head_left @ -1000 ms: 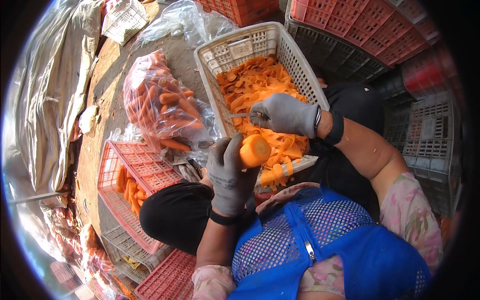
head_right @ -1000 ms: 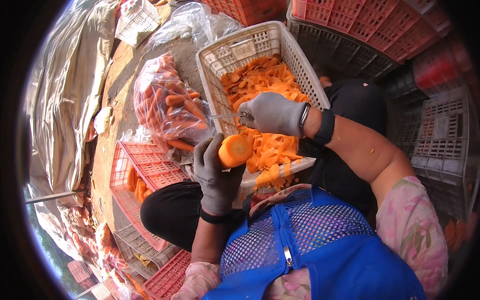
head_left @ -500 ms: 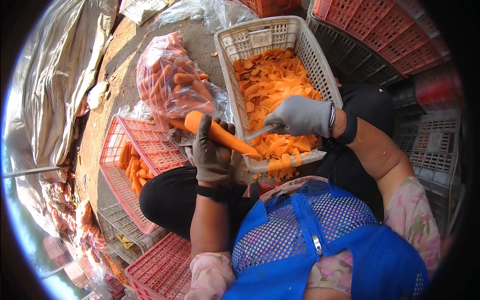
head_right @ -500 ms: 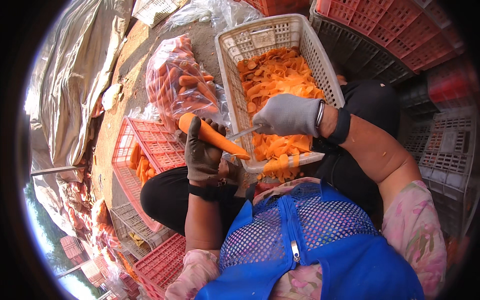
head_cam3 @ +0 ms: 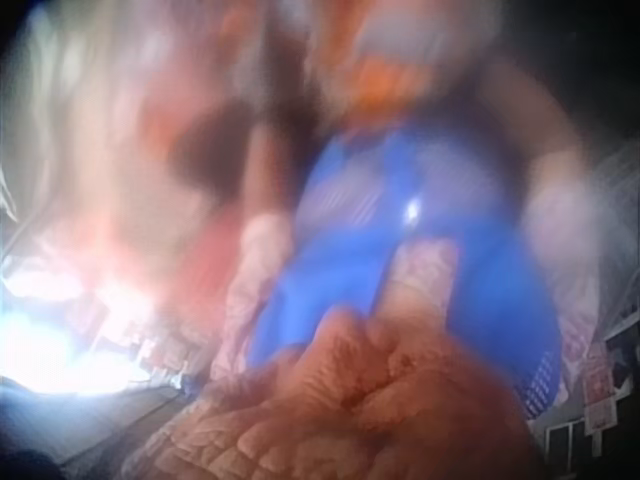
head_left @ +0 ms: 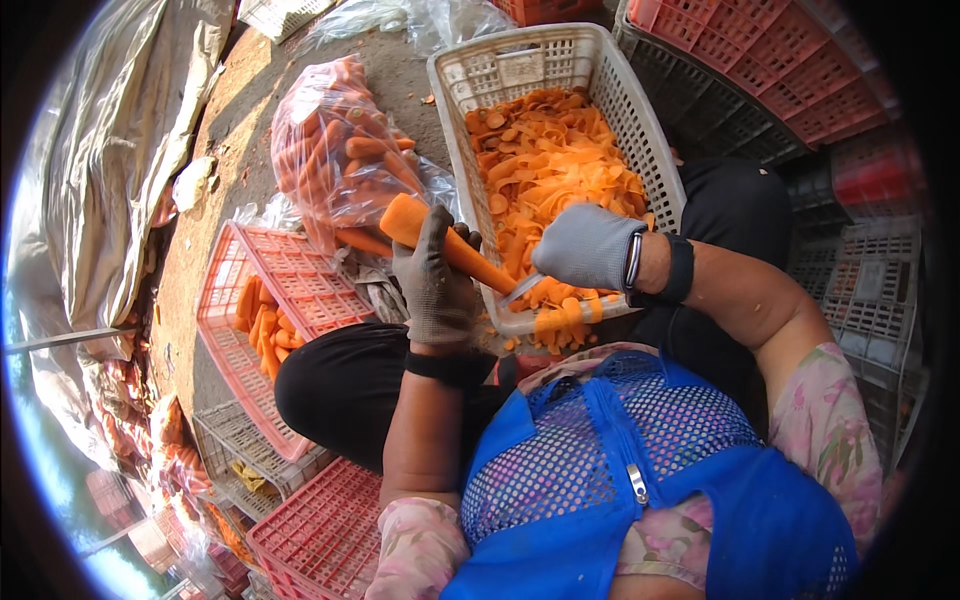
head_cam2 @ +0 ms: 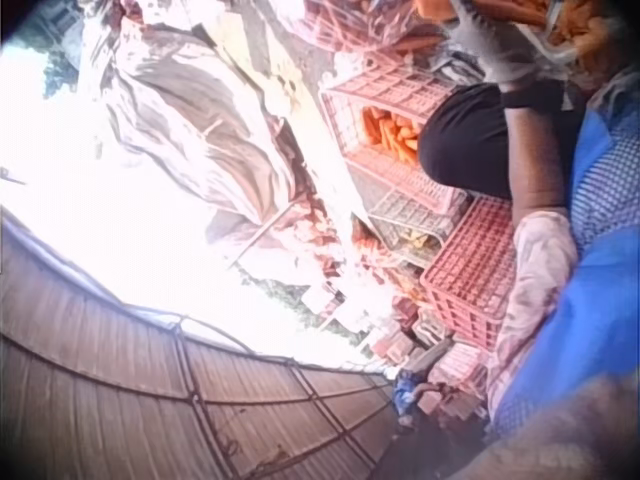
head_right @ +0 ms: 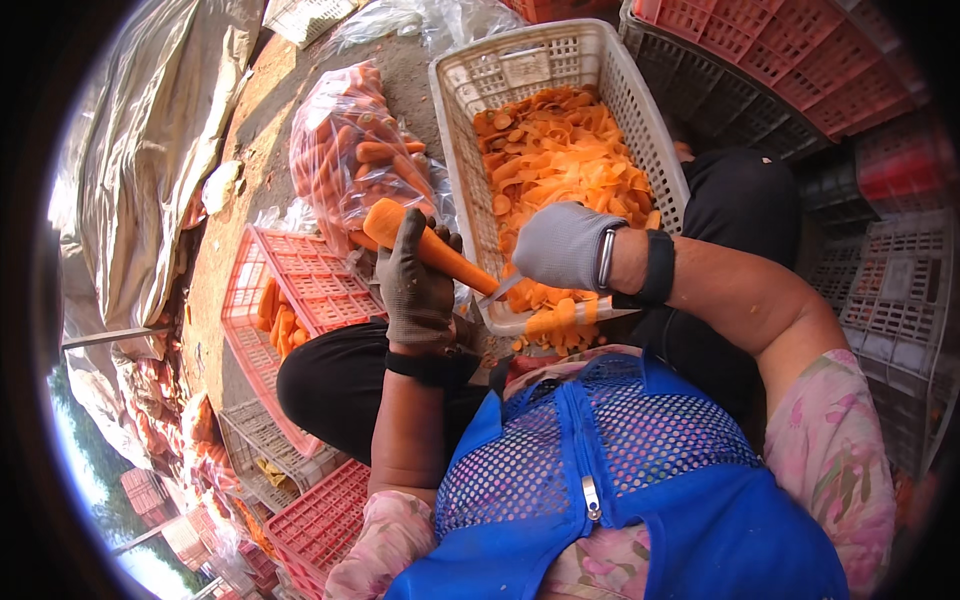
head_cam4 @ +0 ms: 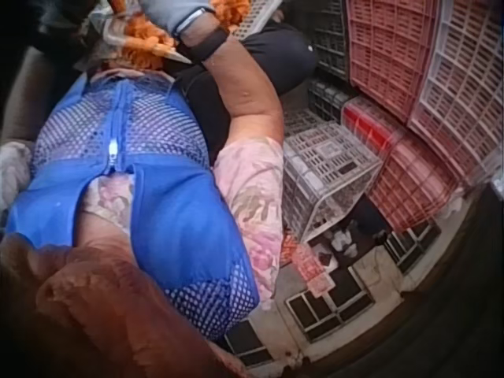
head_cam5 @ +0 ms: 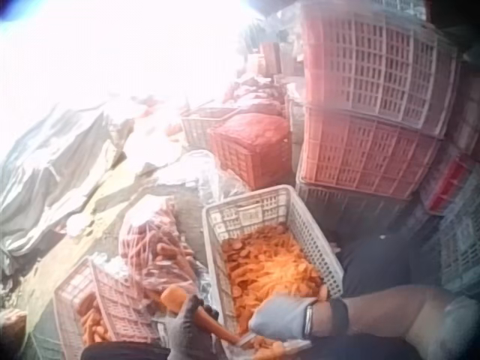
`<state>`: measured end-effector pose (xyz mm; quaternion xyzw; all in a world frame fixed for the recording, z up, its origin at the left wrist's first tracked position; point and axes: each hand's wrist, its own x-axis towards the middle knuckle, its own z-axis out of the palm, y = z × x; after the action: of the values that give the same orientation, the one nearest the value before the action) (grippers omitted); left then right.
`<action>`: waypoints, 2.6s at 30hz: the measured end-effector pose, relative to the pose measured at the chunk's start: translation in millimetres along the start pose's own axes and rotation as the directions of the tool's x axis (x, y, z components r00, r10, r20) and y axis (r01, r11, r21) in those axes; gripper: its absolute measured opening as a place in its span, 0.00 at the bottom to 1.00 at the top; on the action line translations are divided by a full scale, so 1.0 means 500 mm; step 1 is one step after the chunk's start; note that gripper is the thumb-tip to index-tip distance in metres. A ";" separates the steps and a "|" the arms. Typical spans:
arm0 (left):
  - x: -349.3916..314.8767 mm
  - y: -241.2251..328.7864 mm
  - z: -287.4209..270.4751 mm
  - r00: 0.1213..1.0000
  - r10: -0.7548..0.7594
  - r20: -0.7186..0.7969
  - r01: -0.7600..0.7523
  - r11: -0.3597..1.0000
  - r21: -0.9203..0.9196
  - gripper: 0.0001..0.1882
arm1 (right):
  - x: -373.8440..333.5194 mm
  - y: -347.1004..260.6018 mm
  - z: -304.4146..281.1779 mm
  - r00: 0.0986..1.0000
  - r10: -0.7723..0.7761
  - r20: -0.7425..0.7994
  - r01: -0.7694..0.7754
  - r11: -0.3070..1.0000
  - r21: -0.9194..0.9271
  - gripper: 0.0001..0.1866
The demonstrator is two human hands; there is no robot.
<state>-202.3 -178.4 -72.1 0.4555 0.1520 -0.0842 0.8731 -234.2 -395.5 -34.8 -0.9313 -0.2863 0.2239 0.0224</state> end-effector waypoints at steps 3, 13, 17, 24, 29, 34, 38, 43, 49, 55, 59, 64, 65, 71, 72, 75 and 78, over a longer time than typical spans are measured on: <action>-0.019 0.002 0.020 0.994 -0.103 0.045 0.107 0.988 -0.114 0.16 | 0.049 -0.003 0.053 0.999 0.034 0.027 -0.033 0.999 -0.023 0.11; 0.029 0.303 -0.215 0.822 0.477 -0.311 -0.567 0.735 -0.372 0.25 | 0.029 0.048 0.022 0.991 0.131 0.012 -0.132 0.986 0.106 0.11; 0.146 0.120 -0.201 0.956 0.180 -0.232 -0.261 0.884 -0.388 0.14 | 0.034 0.047 0.001 0.995 0.084 -0.046 -0.079 0.992 0.096 0.11; 0.494 -0.061 -0.388 0.829 0.215 -0.515 -0.137 0.973 0.186 0.08 | 0.009 0.055 -0.024 0.997 0.066 -0.038 -0.060 0.989 0.132 0.10; 0.540 -0.160 -0.606 0.765 0.319 -0.559 0.240 0.665 0.707 0.23 | -0.048 0.071 -0.040 0.996 0.074 0.044 -0.082 0.974 0.210 0.10; 0.581 -0.229 -0.699 0.753 0.293 -0.589 0.425 0.466 0.776 0.44 | -0.064 0.071 -0.053 0.991 0.050 0.128 -0.079 0.970 0.230 0.13; 0.629 -0.272 -0.807 0.719 0.349 -0.601 0.462 0.406 0.788 0.52 | -0.061 0.069 -0.050 0.993 0.003 0.119 -0.033 0.966 0.256 0.12; 0.583 -0.288 -0.742 0.846 0.030 -0.533 0.282 0.823 0.493 0.45 | -0.041 0.060 -0.044 0.995 -0.012 0.102 -0.017 0.959 0.284 0.11; 0.441 -0.249 -0.485 0.903 -0.157 -0.401 0.178 0.984 0.015 0.37 | -0.018 0.056 -0.058 0.991 0.011 -0.131 0.034 0.940 0.338 0.11; 0.353 -0.149 -0.301 0.989 0.019 -0.149 -0.046 0.982 -0.181 0.33 | -0.003 0.094 -0.075 0.782 0.092 -0.617 0.198 0.901 0.385 0.16; 0.262 -0.054 -0.129 0.956 0.080 0.282 -0.008 0.969 -0.248 0.27 | -0.031 0.177 -0.066 0.840 0.335 -0.426 0.469 -0.055 0.881 0.19; 0.194 0.041 -0.031 0.901 -0.019 0.434 0.143 0.956 -0.255 0.33 | -0.017 0.143 -0.111 0.863 0.422 -0.277 0.291 0.032 0.956 0.18; 0.183 0.037 -0.032 0.918 -0.046 0.393 0.142 0.965 -0.219 0.33 | -0.011 0.127 -0.110 0.878 0.395 -0.272 0.290 0.016 0.957 0.17; 0.084 0.021 0.006 0.867 -0.249 0.432 0.221 0.968 0.116 0.39 | -0.009 0.050 -0.090 0.919 0.228 -0.323 0.314 0.074 0.946 0.11; 0.067 0.010 0.020 0.866 -0.269 0.422 0.227 0.963 0.148 0.39 | -0.011 0.038 -0.073 0.855 0.173 -0.488 0.452 0.211 0.867 0.11; -0.011 0.015 0.096 0.855 -0.271 0.442 0.201 0.959 0.200 0.42 | 0.001 0.022 -0.041 0.895 -0.004 -0.445 0.429 0.274 0.861 0.13; -0.003 -0.025 0.079 0.870 -0.319 0.376 0.273 0.947 0.170 0.37 | 0.025 0.055 -0.047 0.900 -0.013 -0.435 0.401 0.416 0.816 0.13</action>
<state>-199.8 -218.0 -59.7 0.4479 0.0343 -0.3162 0.8356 -200.6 -409.6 -23.3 -0.7580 -0.2307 0.1596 0.5888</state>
